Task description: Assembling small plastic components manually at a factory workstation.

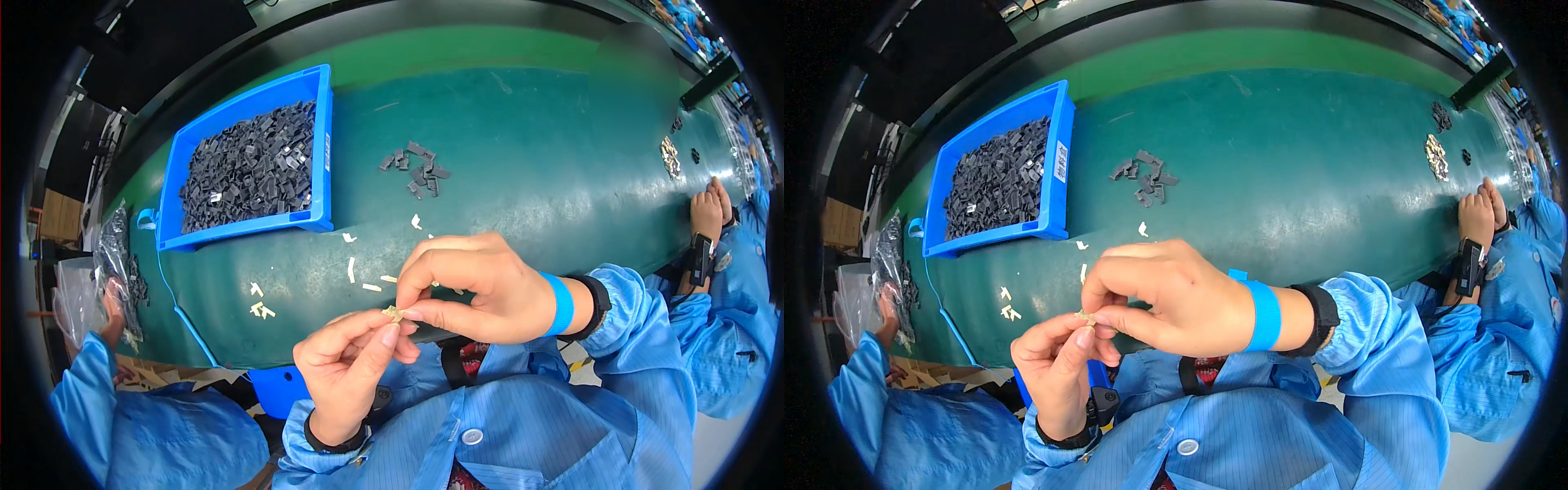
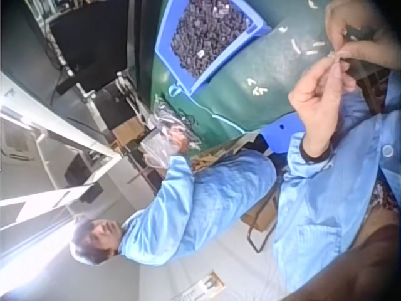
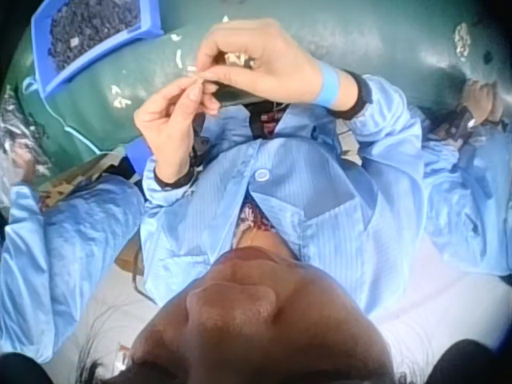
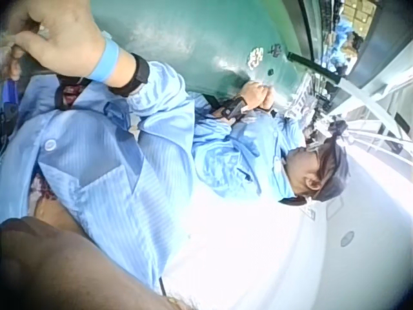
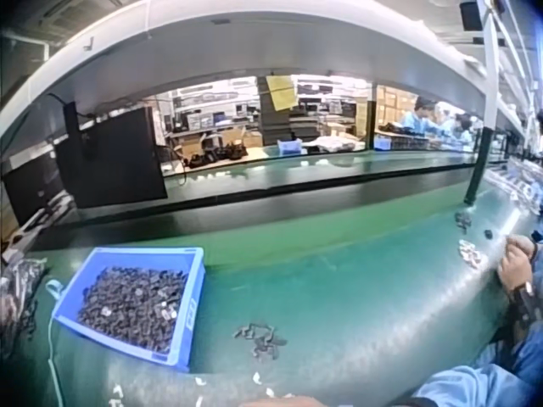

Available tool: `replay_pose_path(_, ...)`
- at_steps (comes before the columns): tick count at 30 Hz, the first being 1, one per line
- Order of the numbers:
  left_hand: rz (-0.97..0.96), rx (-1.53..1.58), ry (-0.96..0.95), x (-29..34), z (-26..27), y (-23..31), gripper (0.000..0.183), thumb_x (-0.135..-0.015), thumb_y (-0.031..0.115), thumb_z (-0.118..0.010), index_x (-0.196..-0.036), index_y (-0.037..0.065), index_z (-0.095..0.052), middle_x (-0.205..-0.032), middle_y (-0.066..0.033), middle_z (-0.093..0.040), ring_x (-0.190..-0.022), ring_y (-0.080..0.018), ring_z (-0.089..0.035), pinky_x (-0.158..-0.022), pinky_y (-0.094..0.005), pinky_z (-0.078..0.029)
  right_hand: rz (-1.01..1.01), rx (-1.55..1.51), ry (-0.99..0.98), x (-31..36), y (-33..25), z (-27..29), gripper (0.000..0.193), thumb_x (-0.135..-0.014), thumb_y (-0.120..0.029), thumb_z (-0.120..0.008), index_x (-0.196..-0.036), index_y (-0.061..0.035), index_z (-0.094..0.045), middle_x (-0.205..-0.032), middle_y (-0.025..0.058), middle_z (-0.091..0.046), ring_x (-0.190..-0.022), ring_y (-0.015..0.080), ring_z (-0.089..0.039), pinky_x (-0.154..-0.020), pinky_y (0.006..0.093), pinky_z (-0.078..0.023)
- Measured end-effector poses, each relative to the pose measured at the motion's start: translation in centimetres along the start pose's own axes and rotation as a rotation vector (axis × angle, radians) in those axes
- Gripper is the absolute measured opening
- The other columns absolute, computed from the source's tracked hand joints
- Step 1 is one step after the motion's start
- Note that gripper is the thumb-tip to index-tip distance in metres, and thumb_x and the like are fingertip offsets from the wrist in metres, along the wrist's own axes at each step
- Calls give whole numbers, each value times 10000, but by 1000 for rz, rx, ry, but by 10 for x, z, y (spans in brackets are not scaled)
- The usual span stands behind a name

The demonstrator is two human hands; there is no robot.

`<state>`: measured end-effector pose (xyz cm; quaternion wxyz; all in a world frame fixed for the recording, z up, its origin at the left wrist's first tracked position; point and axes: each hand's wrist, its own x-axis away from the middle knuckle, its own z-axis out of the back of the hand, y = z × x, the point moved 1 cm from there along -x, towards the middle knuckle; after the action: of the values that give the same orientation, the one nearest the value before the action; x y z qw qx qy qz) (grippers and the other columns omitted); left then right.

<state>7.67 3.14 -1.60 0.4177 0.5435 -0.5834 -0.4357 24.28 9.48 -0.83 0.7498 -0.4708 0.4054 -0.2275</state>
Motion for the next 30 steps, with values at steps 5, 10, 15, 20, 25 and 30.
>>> replay_pose_path(5, -49, -46, 38, -1, 0, -5, 112, -796, -40, -556, -895, -69, -597, -789, -153, -623, -621, -161, -612, -560, -239, -506, 206, 300, 56, 0, 3, -6, 85, -723, -92, -607, -777, -51, -555, -763, 59, -547, -696, 219, -540, -622, 342, -413)
replay_pose_path(10, -225, -438, 90, -2, 0, -7, 99, -747, -51, -595, -844, -74, -599, -731, -136, -613, -608, -149, -609, -546, -221, -486, 278, 554, 75, 0, 0, -10, 110, -670, -152, -611, -701, -71, -543, -702, 26, -490, -635, 167, -489, -641, 318, -384)
replay_pose_path(15, -256, -554, 61, -2, 0, -2, 89, -736, -56, -598, -824, -70, -600, -717, -137, -613, -605, -145, -606, -542, -222, -481, 339, 743, -35, 0, -5, -9, 151, -643, -94, -657, -772, -62, -585, -764, 38, -549, -664, 172, -525, -677, 338, -383)
replay_pose_path(20, -47, -136, 13, -1, 4, -3, 62, -768, -34, -587, -819, -68, -599, -704, -126, -617, -596, -147, -599, -544, -235, -489, 351, 596, 23, -4, 2, -7, 144, -625, -130, -622, -659, -68, -497, -634, 44, -432, -615, 184, -484, -641, 326, -388)
replay_pose_path(25, 58, 77, 63, -1, 14, -7, 116, -823, 30, -556, -860, -77, -582, -729, -152, -620, -574, -163, -596, -531, -258, -503, 56, 725, -81, -4, 10, 18, 101, -680, -116, -602, -699, -61, -519, -659, 59, -502, -605, 247, -514, -596, 341, -383)
replay_pose_path(30, 49, 124, 132, -3, 14, -11, 128, -829, 49, -556, -873, -68, -583, -736, -158, -622, -559, -166, -595, -513, -262, -511, -11, 731, 10, 2, 25, 20, 47, -737, -87, -581, -758, -47, -570, -667, 80, -558, -637, 283, -551, -621, 371, -417)
